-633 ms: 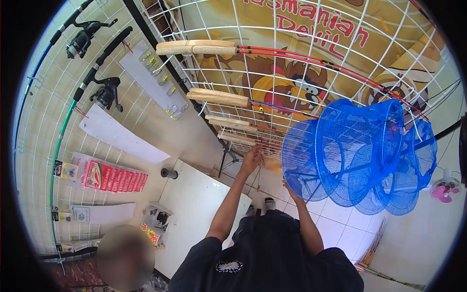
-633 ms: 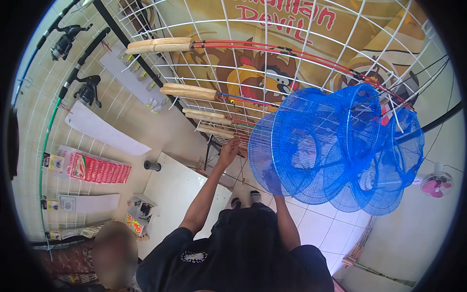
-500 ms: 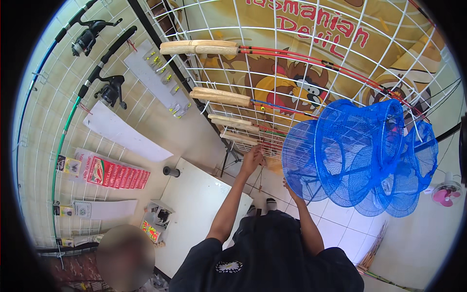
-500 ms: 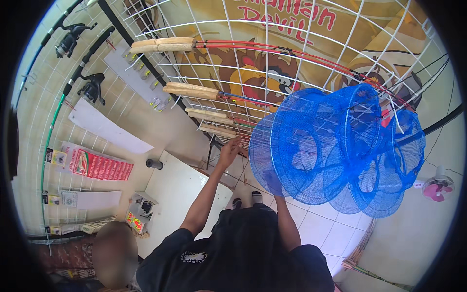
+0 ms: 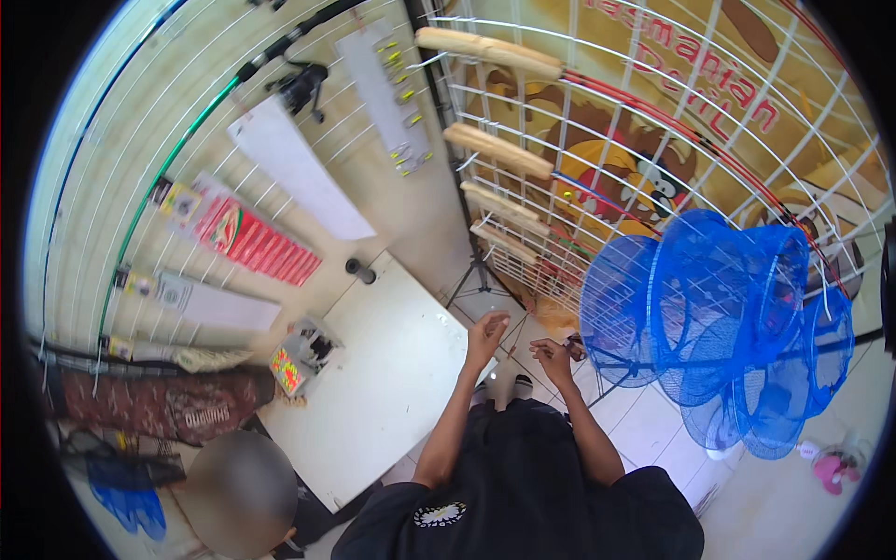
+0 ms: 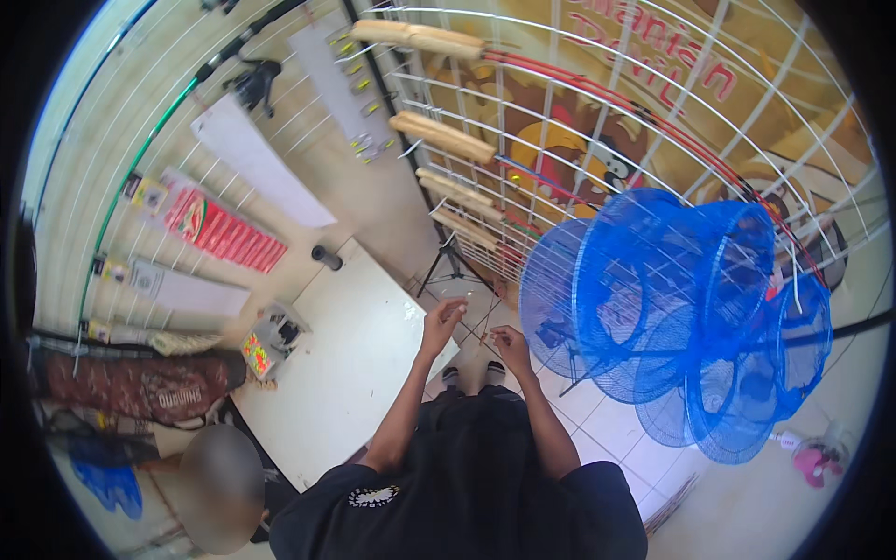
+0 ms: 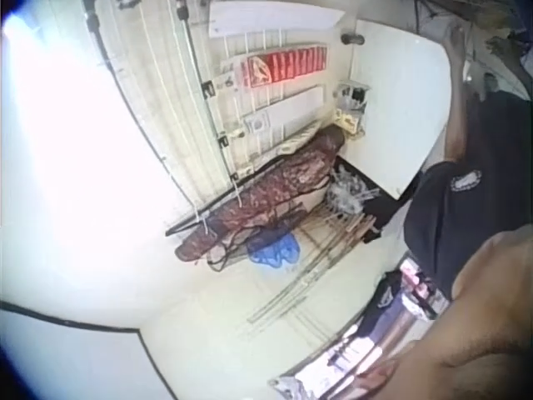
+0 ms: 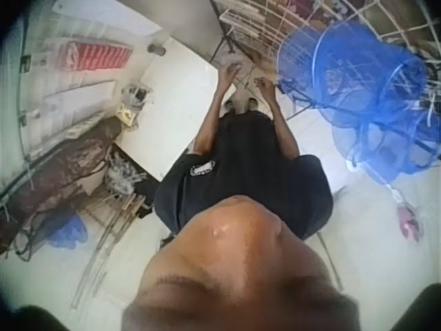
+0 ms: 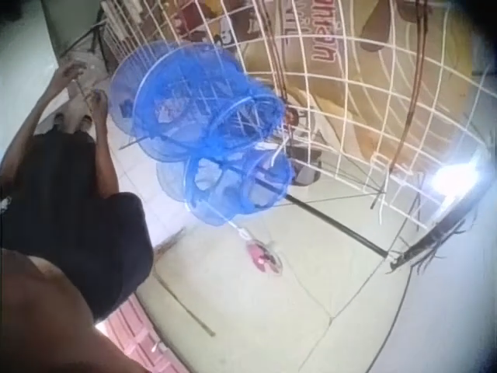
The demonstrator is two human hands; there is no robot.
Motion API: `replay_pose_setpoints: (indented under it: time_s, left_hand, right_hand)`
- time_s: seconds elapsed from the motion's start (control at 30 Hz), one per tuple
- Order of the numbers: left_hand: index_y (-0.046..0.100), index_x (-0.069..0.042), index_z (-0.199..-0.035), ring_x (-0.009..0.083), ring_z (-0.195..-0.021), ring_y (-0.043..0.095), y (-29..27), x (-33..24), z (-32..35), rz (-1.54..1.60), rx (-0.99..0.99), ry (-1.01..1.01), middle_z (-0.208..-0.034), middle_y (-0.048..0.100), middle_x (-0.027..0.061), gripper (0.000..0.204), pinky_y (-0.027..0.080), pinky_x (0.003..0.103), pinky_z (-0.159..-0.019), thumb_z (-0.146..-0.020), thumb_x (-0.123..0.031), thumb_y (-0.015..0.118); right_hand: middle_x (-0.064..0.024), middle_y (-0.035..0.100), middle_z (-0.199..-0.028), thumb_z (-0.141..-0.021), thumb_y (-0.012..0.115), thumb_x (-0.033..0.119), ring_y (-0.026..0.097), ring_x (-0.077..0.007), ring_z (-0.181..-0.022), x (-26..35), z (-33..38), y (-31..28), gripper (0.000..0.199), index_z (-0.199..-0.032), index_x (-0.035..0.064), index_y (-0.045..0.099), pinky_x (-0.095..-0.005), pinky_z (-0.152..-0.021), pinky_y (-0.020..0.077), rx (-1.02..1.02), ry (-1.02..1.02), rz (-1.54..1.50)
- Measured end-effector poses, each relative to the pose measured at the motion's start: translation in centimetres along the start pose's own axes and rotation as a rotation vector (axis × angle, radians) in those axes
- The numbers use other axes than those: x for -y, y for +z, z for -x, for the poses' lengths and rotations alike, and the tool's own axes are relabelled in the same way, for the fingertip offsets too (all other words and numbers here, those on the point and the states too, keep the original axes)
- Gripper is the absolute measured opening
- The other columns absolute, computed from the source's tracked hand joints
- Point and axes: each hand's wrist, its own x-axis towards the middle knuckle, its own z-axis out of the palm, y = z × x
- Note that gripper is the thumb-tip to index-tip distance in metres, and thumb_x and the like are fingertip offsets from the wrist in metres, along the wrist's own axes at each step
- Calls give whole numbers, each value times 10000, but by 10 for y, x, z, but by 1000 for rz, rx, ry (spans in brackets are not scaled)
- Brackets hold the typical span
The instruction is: Assembling a fishing rod and attaching fishing line.
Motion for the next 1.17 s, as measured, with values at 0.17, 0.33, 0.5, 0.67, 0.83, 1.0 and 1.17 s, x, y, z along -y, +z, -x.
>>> replay_pose_setpoints:
  time_s: [0.17,0.33,0.5,0.67,0.83,1.0,1.17]
  left_hand:
    - [665,-6,-1002,115,-796,659,-39,10,55,1,-125,-63,-842,700,64,176,519,257,-734,-898,-148,667]
    - [650,20,-921,91,-642,619,-94,2,116,135,-317,-87,-731,672,71,182,504,226,-609,-909,-161,653]
    - [639,-5,-852,58,-473,508,-174,-7,199,94,-642,-316,-625,615,38,272,414,227,-445,-908,-270,659]
    - [599,-44,-701,24,-469,361,-249,25,277,26,-944,-183,-533,490,-31,368,271,219,-435,-914,-339,652]
    - [627,-36,-743,29,-495,253,-325,38,345,113,-1066,-157,-539,344,-78,385,188,244,-469,-954,-356,586]
    - [637,-32,-855,37,-561,421,-377,57,397,76,-1139,-127,-600,499,-35,292,330,218,-531,-923,-316,637]
    - [637,-45,-900,63,-634,562,-398,63,452,80,-1268,-213,-692,615,13,248,396,205,-559,-905,-292,664]
  right_hand:
    - [-117,691,-817,-886,589,54,668,-134,-712,40,4,43,147,-998,-23,643,-246,-637,530,105,-63,25]
    - [-44,587,-522,-887,674,178,512,-65,-418,65,13,101,181,-866,-2,674,-240,-412,378,200,65,157]
    - [38,442,-465,-912,634,310,390,-48,-431,64,40,191,357,-706,26,701,-250,-432,288,363,-144,296]
    - [31,439,-508,-908,597,315,344,-59,-511,69,83,276,308,-778,66,723,-281,-488,259,431,-117,407]
    - [-4,612,-646,-888,616,227,453,-68,-554,35,117,354,177,-898,83,718,-256,-536,369,533,-192,339]
    - [-44,665,-754,-864,627,161,593,-131,-674,8,131,398,192,-1039,101,679,-279,-666,477,698,-142,385]
    - [-86,694,-856,-847,638,153,643,-163,-792,-8,138,428,232,-1075,121,676,-299,-718,505,817,-112,508]
